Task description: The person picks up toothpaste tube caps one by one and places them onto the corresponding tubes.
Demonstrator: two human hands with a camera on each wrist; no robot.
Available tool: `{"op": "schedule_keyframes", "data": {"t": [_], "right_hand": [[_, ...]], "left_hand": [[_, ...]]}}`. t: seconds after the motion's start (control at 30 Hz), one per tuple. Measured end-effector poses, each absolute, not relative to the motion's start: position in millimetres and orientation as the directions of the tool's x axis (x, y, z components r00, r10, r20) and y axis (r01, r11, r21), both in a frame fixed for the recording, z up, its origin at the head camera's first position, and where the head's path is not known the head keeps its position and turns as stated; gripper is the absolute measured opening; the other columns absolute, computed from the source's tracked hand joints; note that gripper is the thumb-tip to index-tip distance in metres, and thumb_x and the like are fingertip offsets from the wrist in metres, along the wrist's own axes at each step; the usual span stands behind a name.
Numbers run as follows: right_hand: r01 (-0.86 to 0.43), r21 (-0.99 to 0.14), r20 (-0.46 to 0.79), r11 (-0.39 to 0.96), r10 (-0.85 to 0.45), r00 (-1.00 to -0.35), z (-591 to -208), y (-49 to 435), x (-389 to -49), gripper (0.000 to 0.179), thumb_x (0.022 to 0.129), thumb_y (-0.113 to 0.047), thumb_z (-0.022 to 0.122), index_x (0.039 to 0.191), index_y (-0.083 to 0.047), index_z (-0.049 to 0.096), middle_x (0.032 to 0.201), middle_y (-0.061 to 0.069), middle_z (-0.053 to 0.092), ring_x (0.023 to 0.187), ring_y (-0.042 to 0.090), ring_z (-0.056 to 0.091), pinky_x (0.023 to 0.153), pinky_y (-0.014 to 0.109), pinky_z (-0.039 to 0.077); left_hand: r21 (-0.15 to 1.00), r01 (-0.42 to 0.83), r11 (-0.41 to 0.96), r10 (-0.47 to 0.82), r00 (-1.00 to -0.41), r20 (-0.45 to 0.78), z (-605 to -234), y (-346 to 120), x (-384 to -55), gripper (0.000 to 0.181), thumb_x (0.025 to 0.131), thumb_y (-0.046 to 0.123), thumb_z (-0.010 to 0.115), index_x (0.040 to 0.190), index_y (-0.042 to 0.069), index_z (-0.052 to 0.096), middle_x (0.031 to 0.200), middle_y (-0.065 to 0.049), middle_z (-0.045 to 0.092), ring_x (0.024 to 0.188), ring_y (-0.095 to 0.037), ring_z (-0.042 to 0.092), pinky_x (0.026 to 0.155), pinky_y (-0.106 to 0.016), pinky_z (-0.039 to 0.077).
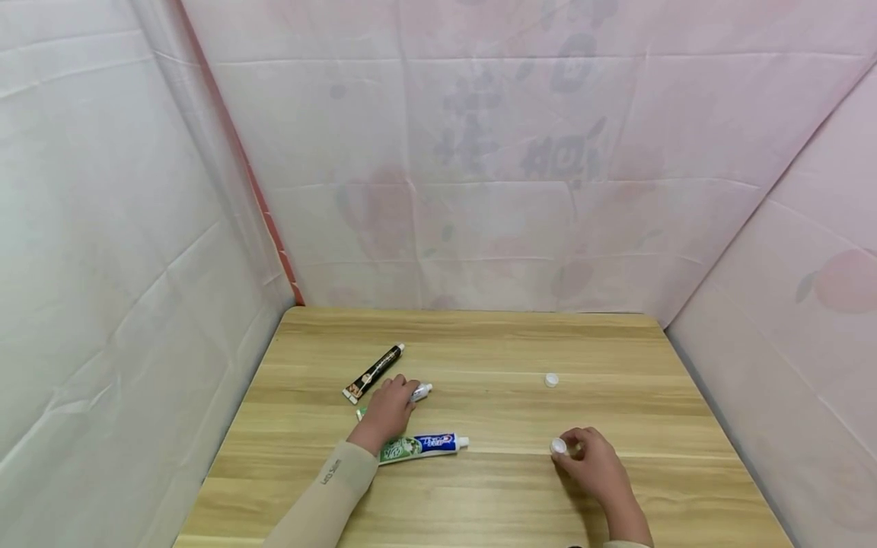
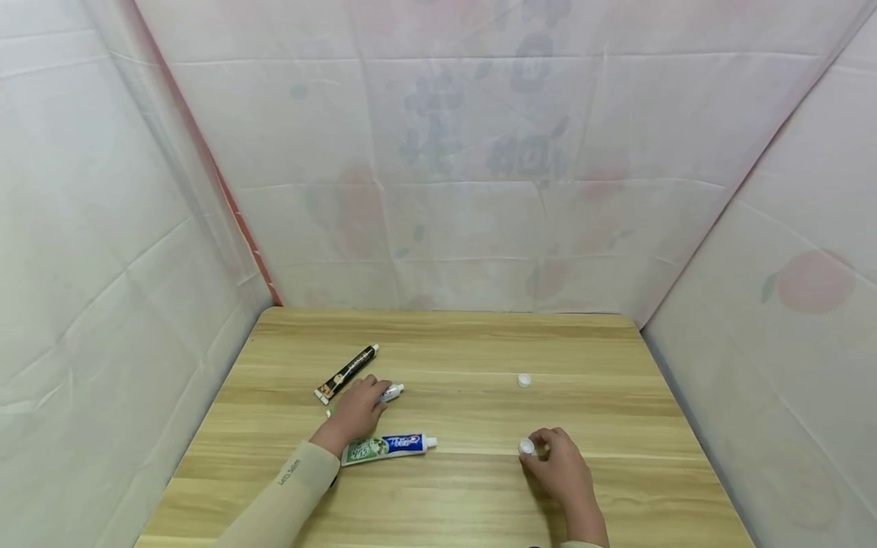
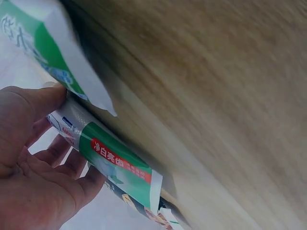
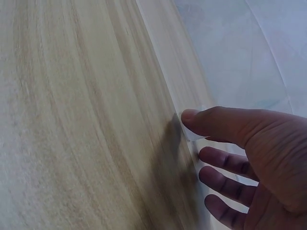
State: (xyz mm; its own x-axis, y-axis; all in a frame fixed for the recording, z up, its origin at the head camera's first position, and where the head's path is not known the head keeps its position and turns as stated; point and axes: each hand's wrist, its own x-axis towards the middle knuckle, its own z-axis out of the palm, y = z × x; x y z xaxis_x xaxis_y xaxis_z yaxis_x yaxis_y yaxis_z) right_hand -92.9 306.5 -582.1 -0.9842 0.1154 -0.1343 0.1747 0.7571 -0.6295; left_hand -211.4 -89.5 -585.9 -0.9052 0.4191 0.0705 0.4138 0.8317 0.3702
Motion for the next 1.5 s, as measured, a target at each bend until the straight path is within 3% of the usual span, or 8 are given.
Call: {"op": "schedule_keyframes", "data": {"t": [0.23, 0.43, 0.8, 1.07, 1.5], "right_hand": [[0.181, -0.643, -0.125, 0.745, 0.130, -0.984, -579.0, 304.1, -92.5, 0.034, 0.091, -0.031, 0.085, 0.116, -0.010, 0.074, 0.108, 0.007, 0.073, 0.094, 0.019, 0.064, 0.071, 0.035, 0.052], [0.163, -0.636, -0.084, 0.754, 0.142, -0.986, -574.9, 301.4, -94.7, 0.032, 0.092, -0.034, 0.084, 0.114, -0.012, 0.075, 0.117, 0.012, 0.078, 0.099, 0.021, 0.069, 0.078, 0.043, 0.057], [0.123, -0.657, -0.060, 0.744, 0.112, -0.992, -565.5, 293.1, -99.8, 0.031, 0.093, -0.019, 0.083, 0.120, -0.008, 0.075, 0.115, 0.005, 0.074, 0.094, 0.017, 0.065, 0.070, 0.028, 0.052], [0.092, -0.661, -0.001, 0.745, 0.122, -0.993, -560.9, 289.0, -105.5, 0.033, 0.093, -0.020, 0.079, 0.125, -0.011, 0.075, 0.117, 0.011, 0.075, 0.092, 0.022, 0.067, 0.065, 0.032, 0.051], [-0.010, -0.648, 0.111, 0.761, 0.081, -0.990, -556.4, 276.3, -110.7, 0.031, 0.092, -0.021, 0.083, 0.122, -0.015, 0.077, 0.108, 0.003, 0.076, 0.087, 0.015, 0.061, 0.064, 0.026, 0.047]], "left_hand": [[0.405, 0.386, 0.829, 0.406, -0.913, 0.039, -582.1, -90.7, -207.0, 0.041, 0.103, 0.014, 0.069, 0.143, 0.005, 0.064, 0.116, -0.013, 0.065, 0.095, -0.025, 0.057, 0.081, -0.046, 0.054], [0.378, 0.429, 0.820, 0.427, -0.899, 0.093, -578.6, -91.6, -204.2, 0.043, 0.103, 0.014, 0.070, 0.144, 0.005, 0.063, 0.114, -0.012, 0.065, 0.093, -0.025, 0.062, 0.081, -0.044, 0.056], [0.382, 0.498, 0.779, 0.462, -0.867, 0.188, -564.8, -87.3, -198.0, 0.045, 0.101, 0.016, 0.073, 0.145, 0.009, 0.064, 0.110, -0.006, 0.067, 0.089, -0.016, 0.062, 0.076, -0.034, 0.055], [0.385, 0.543, 0.747, 0.496, -0.840, 0.222, -556.0, -80.0, -193.3, 0.044, 0.103, 0.018, 0.072, 0.145, 0.010, 0.064, 0.107, -0.003, 0.066, 0.083, -0.011, 0.058, 0.073, -0.028, 0.051], [0.338, 0.595, 0.729, 0.548, -0.803, 0.232, -543.8, -69.6, -183.3, 0.044, 0.104, 0.019, 0.070, 0.147, 0.013, 0.063, 0.115, 0.000, 0.067, 0.094, -0.014, 0.063, 0.083, -0.035, 0.053]]}}
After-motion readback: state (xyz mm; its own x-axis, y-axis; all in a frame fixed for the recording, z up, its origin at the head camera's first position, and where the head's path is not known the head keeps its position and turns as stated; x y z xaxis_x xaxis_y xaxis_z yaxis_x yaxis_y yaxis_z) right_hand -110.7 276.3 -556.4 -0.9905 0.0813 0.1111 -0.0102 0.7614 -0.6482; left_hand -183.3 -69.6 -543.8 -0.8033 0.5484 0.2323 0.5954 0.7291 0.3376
